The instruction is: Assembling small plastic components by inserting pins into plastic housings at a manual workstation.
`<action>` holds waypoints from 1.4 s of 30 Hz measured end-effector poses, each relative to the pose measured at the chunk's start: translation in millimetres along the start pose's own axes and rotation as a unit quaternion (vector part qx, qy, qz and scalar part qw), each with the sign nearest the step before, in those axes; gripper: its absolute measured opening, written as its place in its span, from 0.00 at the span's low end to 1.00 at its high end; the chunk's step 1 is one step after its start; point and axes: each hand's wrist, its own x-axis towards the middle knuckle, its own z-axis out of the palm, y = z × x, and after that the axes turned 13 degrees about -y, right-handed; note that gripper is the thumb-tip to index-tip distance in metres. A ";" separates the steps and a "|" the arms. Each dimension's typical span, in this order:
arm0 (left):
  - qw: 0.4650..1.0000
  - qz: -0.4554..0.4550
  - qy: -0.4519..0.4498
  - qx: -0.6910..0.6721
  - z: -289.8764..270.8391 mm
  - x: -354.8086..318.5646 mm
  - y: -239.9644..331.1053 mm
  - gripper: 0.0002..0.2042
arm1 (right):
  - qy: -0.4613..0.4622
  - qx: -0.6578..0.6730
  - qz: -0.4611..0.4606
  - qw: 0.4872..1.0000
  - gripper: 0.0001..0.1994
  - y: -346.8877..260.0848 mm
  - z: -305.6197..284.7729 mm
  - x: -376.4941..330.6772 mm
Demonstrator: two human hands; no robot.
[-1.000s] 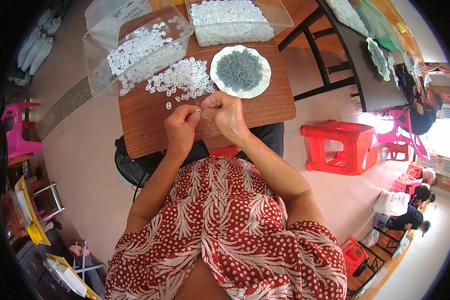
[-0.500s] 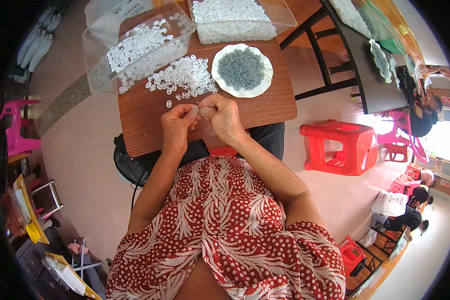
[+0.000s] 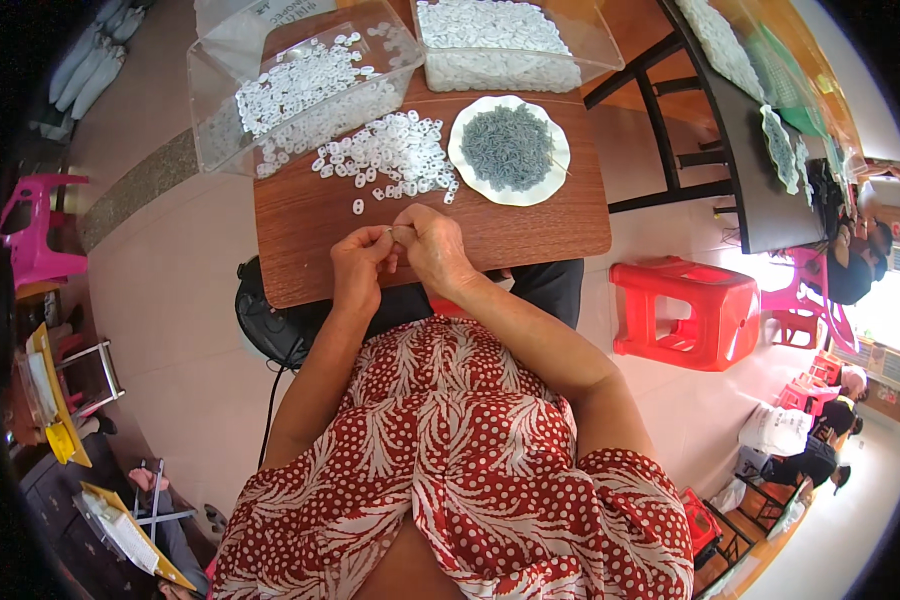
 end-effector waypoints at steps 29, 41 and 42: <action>0.995 0.053 0.053 -0.073 -34.4 -7.3 34.6 0.06 | -0.007 -0.252 -0.168 0.953 0.05 24.8 36.2 64.2; 0.996 0.052 -0.048 -0.055 17.8 -9.6 68.6 0.07 | -0.042 0.381 0.100 0.918 0.08 -33.5 -54.2 4.8; 0.995 0.060 -0.054 -0.056 22.6 -9.3 69.2 0.07 | -0.048 0.408 0.082 0.908 0.08 -34.6 -58.0 2.7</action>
